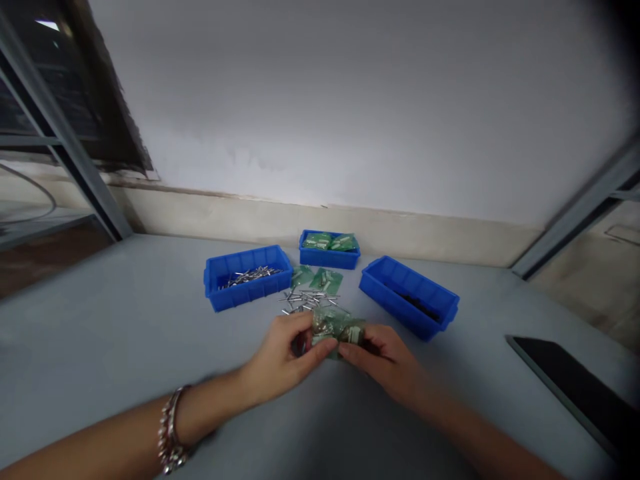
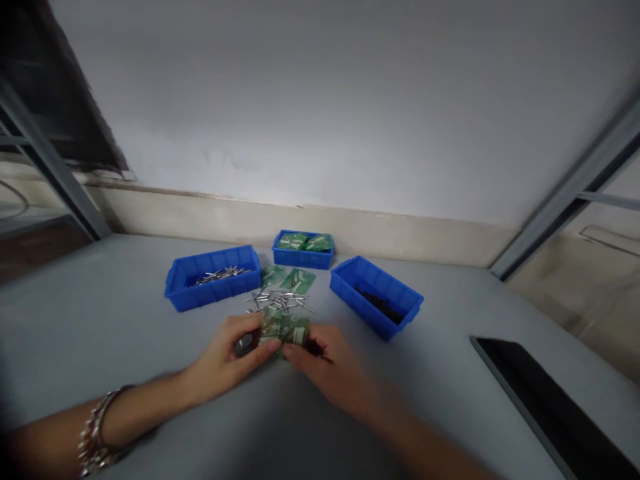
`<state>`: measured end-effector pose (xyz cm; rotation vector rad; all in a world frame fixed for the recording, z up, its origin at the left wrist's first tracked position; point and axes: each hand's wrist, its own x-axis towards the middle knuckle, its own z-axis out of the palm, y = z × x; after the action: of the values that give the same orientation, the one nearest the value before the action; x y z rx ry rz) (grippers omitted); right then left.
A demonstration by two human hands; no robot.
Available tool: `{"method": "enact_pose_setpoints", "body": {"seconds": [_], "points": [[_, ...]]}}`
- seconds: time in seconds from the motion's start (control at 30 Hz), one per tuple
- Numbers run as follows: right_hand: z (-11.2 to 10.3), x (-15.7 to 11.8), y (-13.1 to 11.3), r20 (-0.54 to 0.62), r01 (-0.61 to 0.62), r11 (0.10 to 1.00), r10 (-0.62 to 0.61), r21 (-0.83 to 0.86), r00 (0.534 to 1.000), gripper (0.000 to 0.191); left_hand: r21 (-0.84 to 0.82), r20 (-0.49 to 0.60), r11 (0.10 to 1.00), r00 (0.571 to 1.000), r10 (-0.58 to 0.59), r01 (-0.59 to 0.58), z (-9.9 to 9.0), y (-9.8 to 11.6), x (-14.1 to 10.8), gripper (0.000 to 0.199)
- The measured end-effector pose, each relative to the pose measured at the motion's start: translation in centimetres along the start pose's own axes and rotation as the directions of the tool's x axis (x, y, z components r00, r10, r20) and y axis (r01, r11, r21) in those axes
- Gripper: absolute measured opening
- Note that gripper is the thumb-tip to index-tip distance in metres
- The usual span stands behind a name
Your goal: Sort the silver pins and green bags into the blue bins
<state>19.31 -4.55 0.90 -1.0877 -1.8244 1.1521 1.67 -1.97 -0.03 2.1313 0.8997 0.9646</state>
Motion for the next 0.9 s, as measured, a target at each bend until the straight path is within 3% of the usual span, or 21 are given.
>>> {"method": "enact_pose_setpoints", "body": {"seconds": [0.2, 0.47, 0.9], "points": [[0.22, -0.01, 0.15, 0.011, -0.015, 0.999, 0.016, -0.041, 1.000, 0.023, -0.012, 0.053, 1.000, 0.999, 0.009, -0.008, -0.12, 0.07, -0.03, 0.026], [0.32, -0.06, 0.33, 0.031, 0.030, 0.993, -0.026, -0.112, 0.999, 0.024, -0.066, 0.015, 0.996, 0.998, 0.054, -0.053, -0.18, 0.47, 0.06, 0.019], [-0.07, -0.34, -0.07, -0.049, 0.107, 0.967, -0.121, -0.231, 0.991, 0.030, -0.083, 0.020, 0.994, 0.997, 0.075, -0.073, 0.02, 0.47, -0.20, 0.018]]}}
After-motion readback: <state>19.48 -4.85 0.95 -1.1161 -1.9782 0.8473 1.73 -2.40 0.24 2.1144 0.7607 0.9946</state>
